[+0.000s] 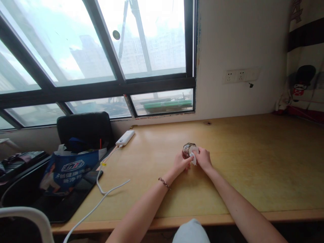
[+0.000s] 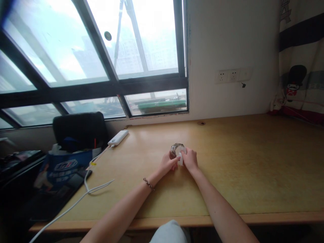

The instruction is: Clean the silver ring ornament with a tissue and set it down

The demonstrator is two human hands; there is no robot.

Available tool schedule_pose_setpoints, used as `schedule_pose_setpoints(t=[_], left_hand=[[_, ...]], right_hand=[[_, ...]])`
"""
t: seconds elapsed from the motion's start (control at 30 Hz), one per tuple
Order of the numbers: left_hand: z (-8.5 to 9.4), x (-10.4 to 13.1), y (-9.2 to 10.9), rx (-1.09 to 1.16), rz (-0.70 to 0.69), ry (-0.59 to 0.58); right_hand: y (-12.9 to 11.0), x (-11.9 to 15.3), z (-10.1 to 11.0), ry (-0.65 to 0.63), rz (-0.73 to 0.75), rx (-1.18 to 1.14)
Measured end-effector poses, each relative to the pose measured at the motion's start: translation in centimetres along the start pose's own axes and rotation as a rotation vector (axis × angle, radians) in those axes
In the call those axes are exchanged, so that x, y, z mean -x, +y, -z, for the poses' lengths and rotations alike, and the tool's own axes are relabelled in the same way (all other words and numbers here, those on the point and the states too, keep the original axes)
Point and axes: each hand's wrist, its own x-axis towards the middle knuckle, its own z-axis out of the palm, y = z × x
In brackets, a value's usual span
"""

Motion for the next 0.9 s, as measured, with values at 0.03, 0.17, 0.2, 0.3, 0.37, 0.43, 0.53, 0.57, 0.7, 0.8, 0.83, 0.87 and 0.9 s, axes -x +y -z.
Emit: schedule_pose_setpoints(t=[0.03, 0.17, 0.2, 0.3, 0.37, 0.43, 0.53, 0.57, 0.7, 0.8, 0.83, 0.87, 0.9], left_hand=[[0.0, 0.1, 0.1, -0.006, 0.009, -0.016], [0.3, 0.0, 0.4, 0.048, 0.044, -0.064], [0.4, 0.0, 0.4, 0.074, 0.050, -0.071], [0.6, -0.1, 0.5, 0.164, 0.048, -0.032], [0.7, -0.2, 0.6, 0.220, 0.037, 0.033], [0.8, -0.3, 0.5, 0.250, 0.032, 0.096], [1.1, -0.7, 0.2, 0.254, 0.038, 0.199], [1.2, -0.8, 0.1, 0.252, 0.039, 0.233], [1.5, -1.2, 0.0, 0.180, -0.048, 0.270], [1.1, -1.1, 0.3, 0.146, -0.153, 0.167], [0.8, -1.0, 0.4, 0.169, -0.165, 0.109], [0.6, -1.0, 0.5, 0.205, -0.167, 0.046], [0.3, -0.9, 0.5, 0.243, -0.166, -0.008]], right_hand=[[-0.2, 0.1, 0.3, 0.038, 0.070, 0.079], [-1.1, 0.7, 1.1, 0.077, 0.217, 0.174], [-1.3, 0.8, 1.2, 0.082, 0.242, 0.147], [-1.6, 0.6, 1.4, 0.115, 0.273, 0.035], [-1.5, 0.2, 1.2, 0.079, 0.209, -0.031], [-1.2, -0.2, 0.8, -0.089, 0.076, -0.128], [-0.3, -0.4, -0.3, -0.296, -0.123, -0.237], [0.0, -0.3, -0.6, -0.294, -0.169, -0.252], [0.5, 0.1, -1.4, -0.235, -0.316, -0.365], [0.0, 0.3, -1.3, -0.273, -0.424, -0.576], [-0.2, 0.3, -1.2, -0.309, -0.452, -0.661], [-0.3, 0.3, -1.1, -0.350, -0.467, -0.741], [-0.5, 0.3, -0.9, -0.390, -0.469, -0.808]])
